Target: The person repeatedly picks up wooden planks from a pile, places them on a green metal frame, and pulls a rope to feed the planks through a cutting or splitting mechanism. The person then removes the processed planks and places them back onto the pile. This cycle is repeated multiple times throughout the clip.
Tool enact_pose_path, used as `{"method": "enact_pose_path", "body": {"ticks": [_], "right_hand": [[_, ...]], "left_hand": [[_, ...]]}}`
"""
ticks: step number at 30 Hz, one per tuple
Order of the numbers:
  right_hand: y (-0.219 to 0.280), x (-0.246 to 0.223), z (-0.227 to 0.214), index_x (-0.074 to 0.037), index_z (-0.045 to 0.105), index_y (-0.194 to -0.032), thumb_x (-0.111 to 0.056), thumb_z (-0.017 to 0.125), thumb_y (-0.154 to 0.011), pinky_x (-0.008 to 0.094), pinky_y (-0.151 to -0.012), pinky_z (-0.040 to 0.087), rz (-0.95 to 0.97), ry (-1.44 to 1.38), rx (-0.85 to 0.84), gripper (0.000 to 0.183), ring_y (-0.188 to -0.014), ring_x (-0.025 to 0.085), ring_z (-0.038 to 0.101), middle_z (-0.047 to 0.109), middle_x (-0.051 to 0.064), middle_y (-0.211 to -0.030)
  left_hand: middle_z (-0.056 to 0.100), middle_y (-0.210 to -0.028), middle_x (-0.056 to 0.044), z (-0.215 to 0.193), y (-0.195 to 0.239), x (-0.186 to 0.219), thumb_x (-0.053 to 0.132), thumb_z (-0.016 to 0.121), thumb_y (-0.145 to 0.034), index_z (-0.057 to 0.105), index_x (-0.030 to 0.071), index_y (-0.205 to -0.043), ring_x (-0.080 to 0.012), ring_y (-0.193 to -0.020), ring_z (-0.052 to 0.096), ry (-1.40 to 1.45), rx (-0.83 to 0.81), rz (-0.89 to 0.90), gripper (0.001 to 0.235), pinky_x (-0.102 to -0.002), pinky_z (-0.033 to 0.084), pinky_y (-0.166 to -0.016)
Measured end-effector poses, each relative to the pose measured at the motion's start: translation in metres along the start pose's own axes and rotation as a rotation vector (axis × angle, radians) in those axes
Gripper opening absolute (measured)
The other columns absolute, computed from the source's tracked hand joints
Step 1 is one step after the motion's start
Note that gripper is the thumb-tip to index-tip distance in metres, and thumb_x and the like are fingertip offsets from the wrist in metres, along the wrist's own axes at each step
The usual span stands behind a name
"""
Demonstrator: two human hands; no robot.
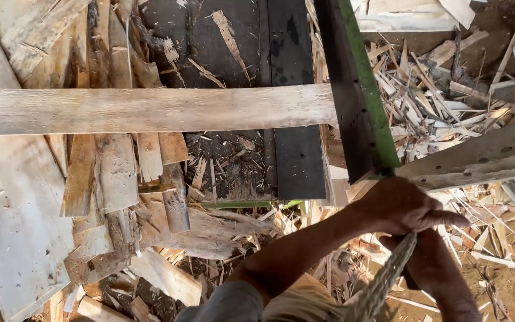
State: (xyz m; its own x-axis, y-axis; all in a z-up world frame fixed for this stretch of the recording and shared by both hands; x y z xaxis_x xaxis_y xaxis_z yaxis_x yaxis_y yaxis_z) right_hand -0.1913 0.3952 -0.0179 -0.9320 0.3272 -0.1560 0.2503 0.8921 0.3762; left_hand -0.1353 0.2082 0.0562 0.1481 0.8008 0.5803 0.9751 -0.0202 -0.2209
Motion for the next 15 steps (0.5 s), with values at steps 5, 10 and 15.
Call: {"method": "enact_pose_path", "body": {"ticks": [5, 10, 15], "right_hand": [[-0.074, 0.009, 0.185, -0.009, 0.065, -0.129, -0.014, 0.061, -0.09, 0.036, -0.07, 0.067, 0.398, -0.612, -0.135, 0.04, -0.077, 0.025, 0.082, 0.076, 0.011, -0.109], [-0.082, 0.012, 0.177, -0.001, 0.058, -0.116, -0.024, 0.067, -0.09, 0.035, -0.054, 0.052, 0.188, -0.515, 0.138, 0.036, -0.066, 0.025, 0.065, 0.066, 0.019, -0.086], [-0.036, -0.04, 0.03, -0.006, 0.042, -0.142, 0.004, 0.065, -0.084, 0.04, -0.043, 0.048, 0.493, -0.894, -0.075, 0.064, -0.047, 0.026, 0.061, 0.07, 0.022, -0.07]], "left_hand": [[0.051, -0.056, 0.003, 0.205, 0.044, -0.118, 0.064, 0.054, -0.099, 0.071, 0.03, -0.106, -0.0055, -0.042, 0.047, -0.204, -0.065, -0.039, 0.039, -0.027, 0.044, -0.042], [0.068, -0.071, 0.002, 0.236, 0.043, -0.137, 0.058, 0.058, -0.097, 0.07, 0.033, -0.102, -0.0145, -0.06, 0.062, -0.072, 0.267, 0.078, 0.028, -0.033, 0.053, -0.056], [0.079, -0.098, -0.007, 0.09, 0.077, -0.09, 0.038, 0.055, -0.107, 0.078, 0.017, -0.119, -0.019, -0.074, 0.07, 0.283, 0.376, -0.08, 0.033, -0.034, 0.058, -0.068]]}}
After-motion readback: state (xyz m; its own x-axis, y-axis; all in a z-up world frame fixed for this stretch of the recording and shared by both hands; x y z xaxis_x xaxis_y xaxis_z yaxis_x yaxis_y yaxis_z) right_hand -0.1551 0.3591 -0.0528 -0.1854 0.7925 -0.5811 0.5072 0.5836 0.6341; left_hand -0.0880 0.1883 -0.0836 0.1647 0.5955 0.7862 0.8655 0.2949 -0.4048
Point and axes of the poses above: each hand's wrist, its own y-axis away from the middle knuckle, its own z-axis out of the palm, x = y × z, the point moved 1 cm from there along -y, towards the middle knuckle
